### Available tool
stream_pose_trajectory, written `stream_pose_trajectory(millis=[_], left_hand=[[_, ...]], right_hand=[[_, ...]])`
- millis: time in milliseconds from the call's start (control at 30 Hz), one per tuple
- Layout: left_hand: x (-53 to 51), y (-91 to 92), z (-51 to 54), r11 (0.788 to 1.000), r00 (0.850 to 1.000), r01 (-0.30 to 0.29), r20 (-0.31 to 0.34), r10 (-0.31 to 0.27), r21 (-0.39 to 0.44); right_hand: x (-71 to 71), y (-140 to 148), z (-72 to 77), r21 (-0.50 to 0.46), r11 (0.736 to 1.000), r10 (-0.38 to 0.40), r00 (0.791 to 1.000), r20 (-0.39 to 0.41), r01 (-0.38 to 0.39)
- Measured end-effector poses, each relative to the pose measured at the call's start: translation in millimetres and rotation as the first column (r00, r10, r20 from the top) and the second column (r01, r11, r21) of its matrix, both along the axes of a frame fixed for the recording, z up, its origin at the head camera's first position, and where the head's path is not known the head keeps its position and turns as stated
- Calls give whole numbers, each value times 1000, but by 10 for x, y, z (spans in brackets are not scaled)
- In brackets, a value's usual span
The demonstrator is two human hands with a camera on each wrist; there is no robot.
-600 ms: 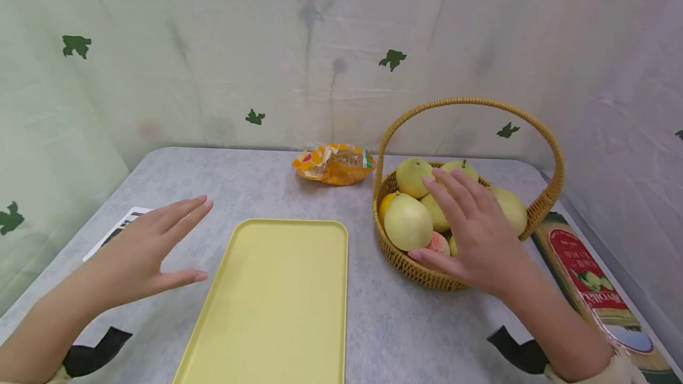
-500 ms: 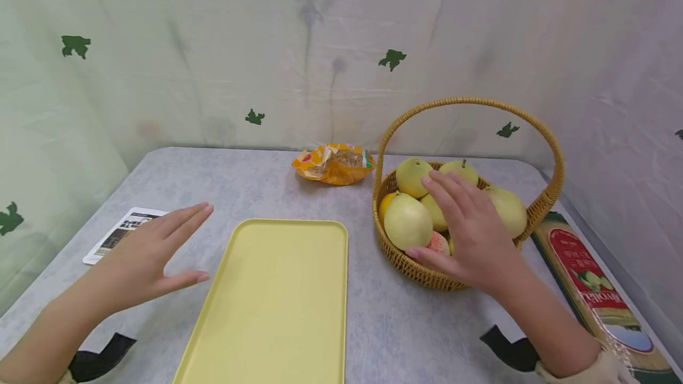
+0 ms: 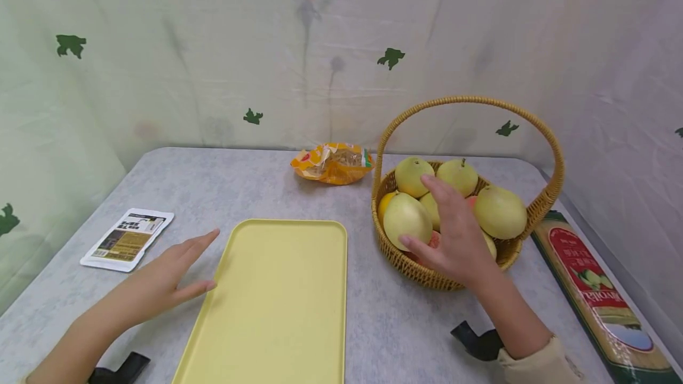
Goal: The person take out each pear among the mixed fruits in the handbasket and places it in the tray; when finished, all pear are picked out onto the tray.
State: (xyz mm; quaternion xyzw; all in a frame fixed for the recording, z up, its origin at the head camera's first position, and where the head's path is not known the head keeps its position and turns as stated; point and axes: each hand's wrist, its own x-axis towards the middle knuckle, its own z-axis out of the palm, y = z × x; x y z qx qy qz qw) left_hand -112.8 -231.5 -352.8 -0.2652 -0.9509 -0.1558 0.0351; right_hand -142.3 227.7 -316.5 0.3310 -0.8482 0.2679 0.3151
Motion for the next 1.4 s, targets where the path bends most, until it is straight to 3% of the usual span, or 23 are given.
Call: stream_pose_trajectory(millis=[200,433,700,800,900,1000,1167,1267,1400], left_hand=[[8,17,-107,999,997,0,83,-4,41],[1,18,-180,992,988,23,148,-41,125],[-3,-67,-245,966,955,-55,297,-23,252],[-24,-84,-300,941,950,-62,308,-46,332],[-45,-88,-364,896,941,-51,322,-105,441],[-63,-91,-417,847,921,-62,357,-156,528],[-74,-103,-464,781,885,-127,425,-189,611],[-83,-108,-484,765,880,-141,434,-194,628],[-91,-109,-498,767,884,-134,425,-193,627]], right_hand=[[-15,-1,-70,-31,1000,5,995,101,-2],[-11,2,-136,-47,999,-7,972,233,18],[-13,-17,-186,-90,995,-13,943,334,45],[-18,-22,-206,-105,993,-11,932,361,52],[-19,-28,-220,-112,991,-23,918,396,72],[-22,-31,-233,-117,990,-28,907,421,85],[-35,-35,-250,-116,989,-26,895,445,87],[-34,-32,-253,-108,989,-36,882,469,98],[-25,-24,-252,-97,990,-42,859,510,106]])
